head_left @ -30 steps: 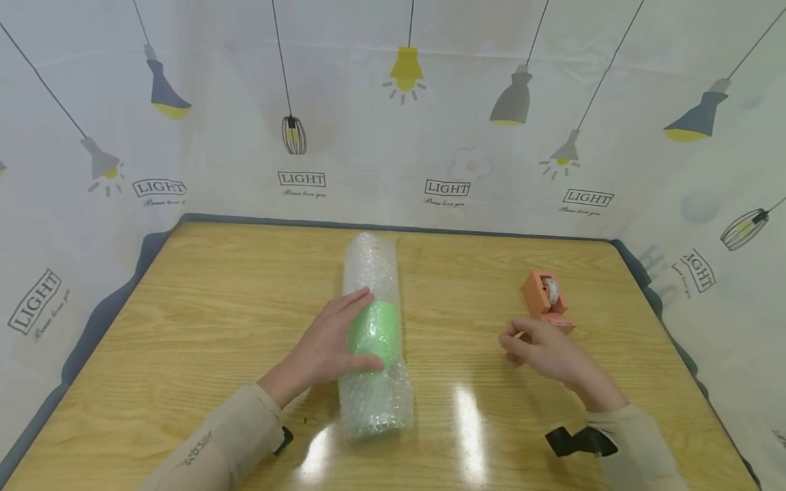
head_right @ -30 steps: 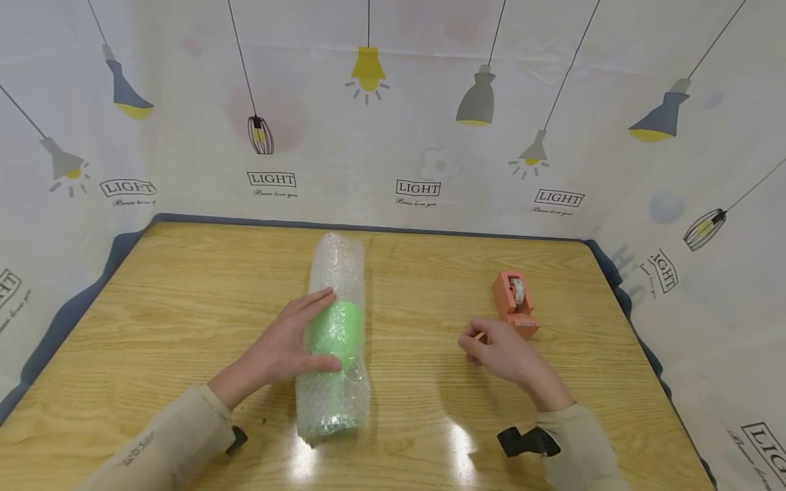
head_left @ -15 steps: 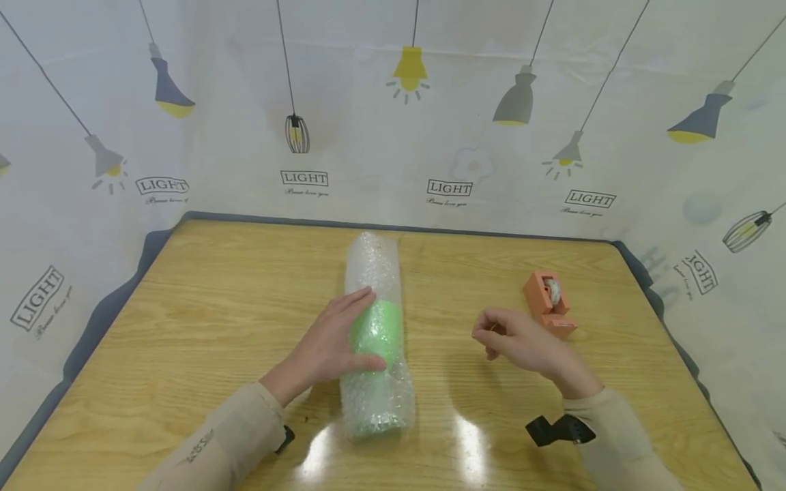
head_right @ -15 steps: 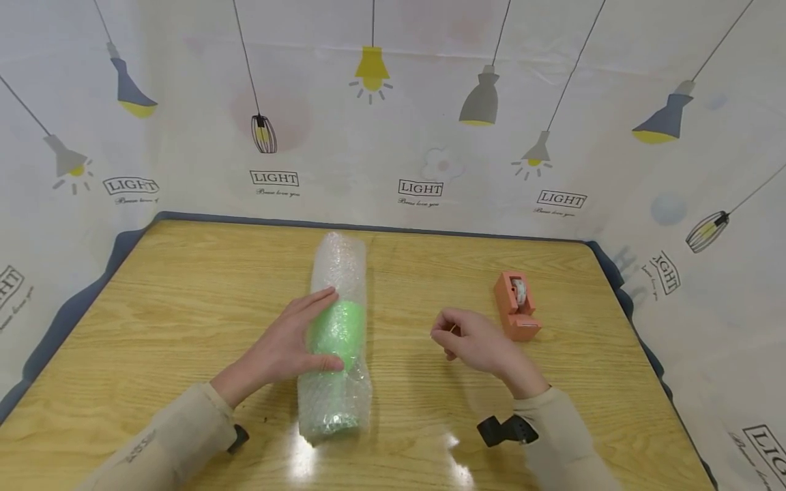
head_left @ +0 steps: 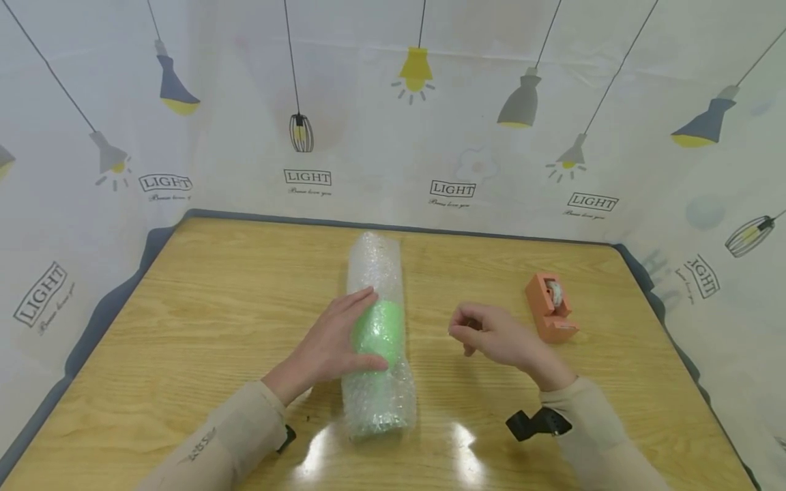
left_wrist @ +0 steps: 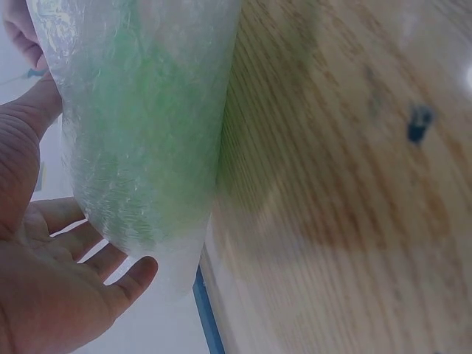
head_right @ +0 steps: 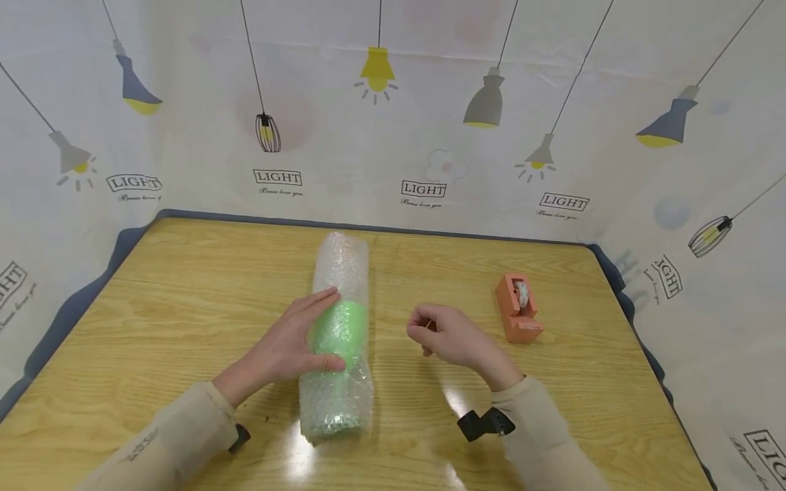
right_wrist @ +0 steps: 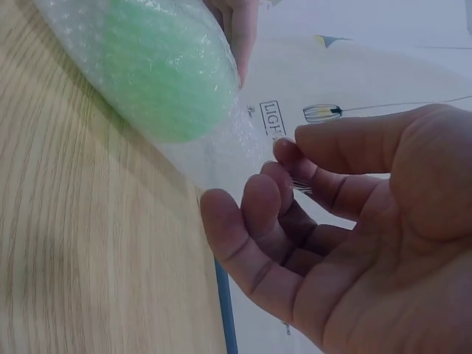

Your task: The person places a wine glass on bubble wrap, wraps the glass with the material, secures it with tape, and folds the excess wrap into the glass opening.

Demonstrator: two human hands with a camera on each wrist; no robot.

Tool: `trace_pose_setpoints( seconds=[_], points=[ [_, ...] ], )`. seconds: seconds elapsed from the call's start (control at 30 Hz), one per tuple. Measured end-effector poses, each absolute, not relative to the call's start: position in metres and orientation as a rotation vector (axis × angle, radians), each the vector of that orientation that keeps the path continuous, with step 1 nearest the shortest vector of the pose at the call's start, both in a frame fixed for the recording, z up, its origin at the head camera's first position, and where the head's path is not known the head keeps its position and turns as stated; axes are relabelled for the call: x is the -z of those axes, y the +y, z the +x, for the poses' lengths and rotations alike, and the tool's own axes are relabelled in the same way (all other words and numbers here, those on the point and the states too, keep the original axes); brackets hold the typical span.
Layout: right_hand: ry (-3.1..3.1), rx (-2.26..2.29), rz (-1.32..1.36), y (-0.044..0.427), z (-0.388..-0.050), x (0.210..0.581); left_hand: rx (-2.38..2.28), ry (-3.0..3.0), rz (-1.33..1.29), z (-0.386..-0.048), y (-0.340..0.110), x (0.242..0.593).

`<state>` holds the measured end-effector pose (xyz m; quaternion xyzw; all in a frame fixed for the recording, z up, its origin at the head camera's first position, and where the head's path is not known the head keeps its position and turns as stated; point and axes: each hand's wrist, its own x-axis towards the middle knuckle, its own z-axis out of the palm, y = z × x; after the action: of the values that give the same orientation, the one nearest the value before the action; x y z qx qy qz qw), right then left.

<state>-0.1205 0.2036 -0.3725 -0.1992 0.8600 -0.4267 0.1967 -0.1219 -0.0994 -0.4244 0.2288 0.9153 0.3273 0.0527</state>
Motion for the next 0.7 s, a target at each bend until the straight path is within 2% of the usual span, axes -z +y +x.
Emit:
trace_pose_setpoints(
  seconds=[0.7],
  points=[
    [2.288,1.16,-0.674,0.147,-0.142,0.375,-1.019,2.77,0.694,-0.122,-0.099,0.424]
  ],
)
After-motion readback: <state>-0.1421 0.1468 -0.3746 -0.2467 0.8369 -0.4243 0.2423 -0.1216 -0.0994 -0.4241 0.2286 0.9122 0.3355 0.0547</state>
